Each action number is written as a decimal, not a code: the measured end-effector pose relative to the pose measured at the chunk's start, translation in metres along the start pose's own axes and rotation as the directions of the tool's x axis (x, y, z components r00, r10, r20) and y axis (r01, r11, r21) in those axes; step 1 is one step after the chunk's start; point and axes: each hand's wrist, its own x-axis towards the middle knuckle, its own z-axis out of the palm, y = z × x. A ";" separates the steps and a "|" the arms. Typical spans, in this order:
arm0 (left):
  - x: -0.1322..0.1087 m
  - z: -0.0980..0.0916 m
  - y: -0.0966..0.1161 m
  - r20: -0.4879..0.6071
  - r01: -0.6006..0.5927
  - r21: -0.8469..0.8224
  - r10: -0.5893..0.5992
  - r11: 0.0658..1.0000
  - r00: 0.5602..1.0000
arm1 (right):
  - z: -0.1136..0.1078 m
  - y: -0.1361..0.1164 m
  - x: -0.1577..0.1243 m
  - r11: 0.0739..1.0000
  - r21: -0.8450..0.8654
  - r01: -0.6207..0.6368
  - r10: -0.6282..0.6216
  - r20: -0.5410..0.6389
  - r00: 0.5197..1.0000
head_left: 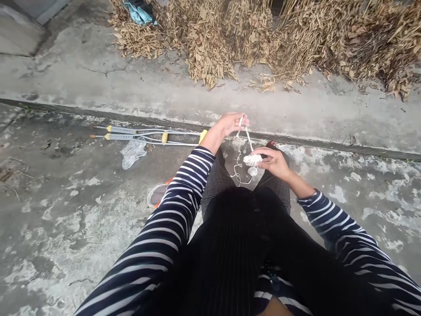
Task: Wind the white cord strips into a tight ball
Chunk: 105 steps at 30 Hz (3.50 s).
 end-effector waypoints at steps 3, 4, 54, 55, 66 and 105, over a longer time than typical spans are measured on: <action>0.001 -0.007 -0.012 -0.174 0.048 0.414 0.027 0.909 0.984 | 0.001 -0.002 0.004 0.954 0.286 -0.095 0.114 -0.051 0.992; -0.004 -0.006 -0.016 -0.196 0.019 0.496 0.091 0.868 0.976 | 0.001 -0.002 0.006 0.925 0.358 -0.128 0.158 -0.056 0.986; -0.044 0.040 -0.082 0.395 -0.159 0.243 0.052 0.957 0.917 | -0.075 -0.054 0.014 0.904 0.388 -0.181 0.261 -0.166 0.951; -0.045 0.040 -0.084 0.402 -0.151 0.242 0.042 0.958 0.915 | -0.077 -0.057 0.015 0.921 0.350 -0.173 0.250 -0.190 0.949; -0.079 0.050 -0.068 0.587 0.074 -0.044 -0.034 0.996 0.809 | -0.067 -0.059 0.027 0.998 0.061 -0.035 0.054 -0.340 0.939; -0.075 0.085 -0.036 0.157 -0.258 -0.052 0.263 0.965 0.952 | -0.041 -0.062 0.040 0.926 0.375 -0.048 0.209 -0.401 0.892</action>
